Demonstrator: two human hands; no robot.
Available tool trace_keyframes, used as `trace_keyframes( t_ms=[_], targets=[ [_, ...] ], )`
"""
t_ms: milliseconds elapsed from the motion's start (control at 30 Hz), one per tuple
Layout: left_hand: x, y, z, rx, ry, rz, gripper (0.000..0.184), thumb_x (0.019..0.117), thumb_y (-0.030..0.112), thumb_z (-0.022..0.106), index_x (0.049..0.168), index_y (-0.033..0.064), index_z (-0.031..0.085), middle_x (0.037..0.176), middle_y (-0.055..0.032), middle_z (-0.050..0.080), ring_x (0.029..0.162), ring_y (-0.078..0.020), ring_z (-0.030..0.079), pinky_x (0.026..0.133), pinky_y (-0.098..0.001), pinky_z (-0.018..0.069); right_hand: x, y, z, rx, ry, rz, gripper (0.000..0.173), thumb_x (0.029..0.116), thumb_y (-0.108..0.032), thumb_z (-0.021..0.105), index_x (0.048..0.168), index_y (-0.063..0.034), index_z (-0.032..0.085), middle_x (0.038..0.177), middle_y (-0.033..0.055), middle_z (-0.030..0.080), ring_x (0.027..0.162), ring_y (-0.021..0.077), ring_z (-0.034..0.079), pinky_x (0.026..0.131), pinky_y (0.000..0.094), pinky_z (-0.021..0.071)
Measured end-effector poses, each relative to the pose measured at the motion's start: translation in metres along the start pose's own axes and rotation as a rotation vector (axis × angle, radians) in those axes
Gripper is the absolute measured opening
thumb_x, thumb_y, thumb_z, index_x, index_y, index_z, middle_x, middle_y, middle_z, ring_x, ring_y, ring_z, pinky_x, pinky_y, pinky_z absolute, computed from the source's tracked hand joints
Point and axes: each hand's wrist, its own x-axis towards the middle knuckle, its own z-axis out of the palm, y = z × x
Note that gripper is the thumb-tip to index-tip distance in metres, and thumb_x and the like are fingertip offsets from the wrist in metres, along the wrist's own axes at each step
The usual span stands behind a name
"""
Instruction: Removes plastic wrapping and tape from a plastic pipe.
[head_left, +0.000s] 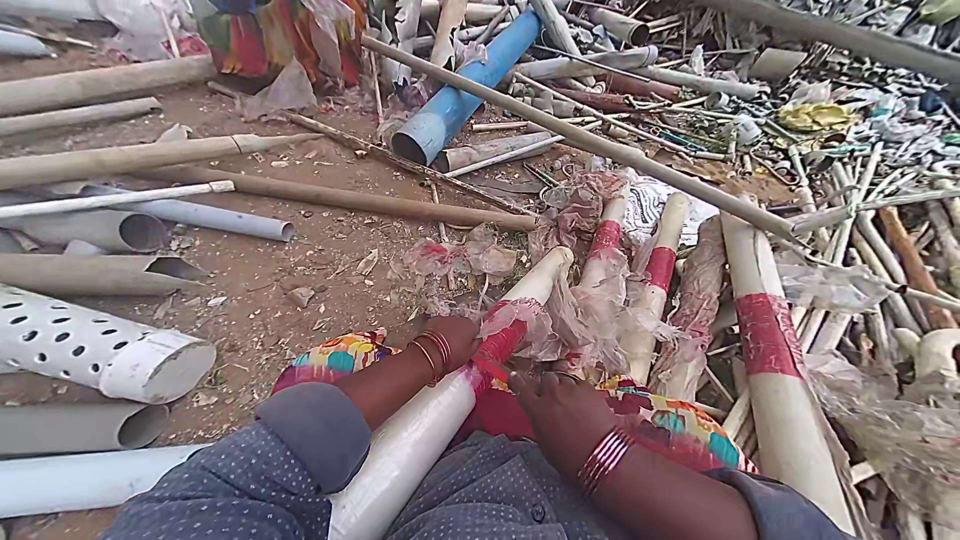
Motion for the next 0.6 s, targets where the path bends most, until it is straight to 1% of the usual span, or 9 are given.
trace_keyframes(
  t_ms=[33, 100, 200, 267, 333, 433, 467, 533, 600],
  targets=[
    [-0.002, 0.004, 0.0, -0.006, 0.006, 0.022, 0.046, 0.1132, 0.026, 0.033, 0.13, -0.0084, 0.058, 0.14, -0.0273, 0.056, 0.133, -0.0436, 0.053, 0.106, -0.0618, 0.0398, 0.014, 0.001, 0.003, 0.03, 0.006, -0.014, 0.057, 0.1038, 0.002, 0.041, 0.16, -0.0088, 0.035, 0.136, 0.0321, 0.056, 0.119, 0.0489, 0.06, 0.092, 0.0592, 0.0498],
    [-0.005, 0.013, 0.001, -0.007, -0.009, 0.058, 0.041, 0.112, 0.022, 0.036, 0.134, -0.007, 0.057, 0.142, -0.0261, 0.056, 0.134, -0.0432, 0.052, 0.107, -0.0616, 0.0392, 0.043, 0.002, 0.012, 0.088, 0.034, -0.049, 0.055, 0.1037, 0.003, 0.041, 0.158, -0.007, 0.037, 0.136, 0.0335, 0.055, 0.12, 0.051, 0.059, 0.094, 0.0628, 0.0484],
    [-0.004, 0.01, -0.003, -0.065, 0.008, 0.029, 0.039, 0.1112, 0.019, 0.038, 0.132, -0.0058, 0.059, 0.139, -0.026, 0.058, 0.131, -0.0423, 0.055, 0.106, -0.0616, 0.0401, 0.067, 0.001, 0.009, 0.101, 0.05, -0.092, 0.052, 0.1036, 0.003, 0.042, 0.155, -0.0029, 0.039, 0.136, 0.0346, 0.053, 0.12, 0.0516, 0.059, 0.094, 0.0629, 0.0474],
    [-0.001, -0.001, -0.003, -0.139, 0.023, -0.009, 0.041, 0.1121, 0.022, 0.037, 0.127, -0.0079, 0.06, 0.132, -0.0278, 0.061, 0.127, -0.0424, 0.057, 0.106, -0.0612, 0.0402, 0.073, 0.004, 0.007, 0.141, 0.041, -0.122, 0.053, 0.1044, 0.001, 0.043, 0.157, -0.0069, 0.038, 0.137, 0.034, 0.053, 0.12, 0.0515, 0.059, 0.093, 0.0638, 0.0478],
    [0.002, -0.007, -0.004, -0.174, 0.04, -0.039, 0.045, 0.1127, 0.027, 0.036, 0.12, -0.0103, 0.06, 0.125, -0.0298, 0.062, 0.122, -0.0432, 0.059, 0.103, -0.0612, 0.0408, 0.079, 0.012, 0.006, 0.212, 0.01, -0.13, 0.052, 0.107, -0.006, 0.044, 0.158, -0.0123, 0.037, 0.141, 0.033, 0.05, 0.119, 0.0519, 0.059, 0.092, 0.0651, 0.0485],
    [0.006, -0.005, -0.009, -0.158, 0.054, -0.063, 0.046, 0.1128, 0.028, 0.035, 0.116, -0.011, 0.06, 0.12, -0.0304, 0.063, 0.118, -0.0436, 0.06, 0.1, -0.0608, 0.042, 0.091, 0.029, 0.004, 0.259, 0.005, -0.147, 0.052, 0.1094, -0.015, 0.044, 0.16, -0.0204, 0.036, 0.144, 0.0339, 0.048, 0.119, 0.0538, 0.058, 0.093, 0.0671, 0.0474],
    [0.007, -0.005, -0.01, -0.147, 0.058, -0.063, 0.046, 0.1128, 0.027, 0.036, 0.117, -0.0108, 0.06, 0.12, -0.0301, 0.063, 0.118, -0.0434, 0.06, 0.1, -0.0605, 0.0422, 0.094, 0.036, 0.004, 0.261, 0.015, -0.161, 0.052, 0.1092, -0.015, 0.044, 0.16, -0.0232, 0.037, 0.142, 0.0346, 0.05, 0.12, 0.055, 0.058, 0.093, 0.0689, 0.0466],
    [0.008, -0.007, -0.009, -0.13, 0.081, -0.065, 0.044, 0.1121, 0.026, 0.037, 0.117, -0.0099, 0.061, 0.121, -0.0288, 0.064, 0.119, -0.0425, 0.061, 0.1, -0.0601, 0.043, 0.103, 0.054, 0.007, 0.241, 0.054, -0.208, 0.049, 0.1099, -0.018, 0.042, 0.158, -0.0271, 0.042, 0.131, 0.0349, 0.058, 0.115, 0.056, 0.06, 0.09, 0.0717, 0.0461],
    [0.011, -0.01, -0.004, -0.124, 0.122, -0.075, 0.043, 0.1114, 0.026, 0.039, 0.115, -0.0093, 0.063, 0.121, -0.0276, 0.065, 0.118, -0.0411, 0.062, 0.1, -0.0596, 0.0439, 0.109, 0.077, 0.01, 0.19, 0.091, -0.27, 0.045, 0.1106, -0.019, 0.041, 0.155, -0.0245, 0.046, 0.127, 0.0349, 0.061, 0.113, 0.0567, 0.06, 0.088, 0.0726, 0.0462]
  ],
)
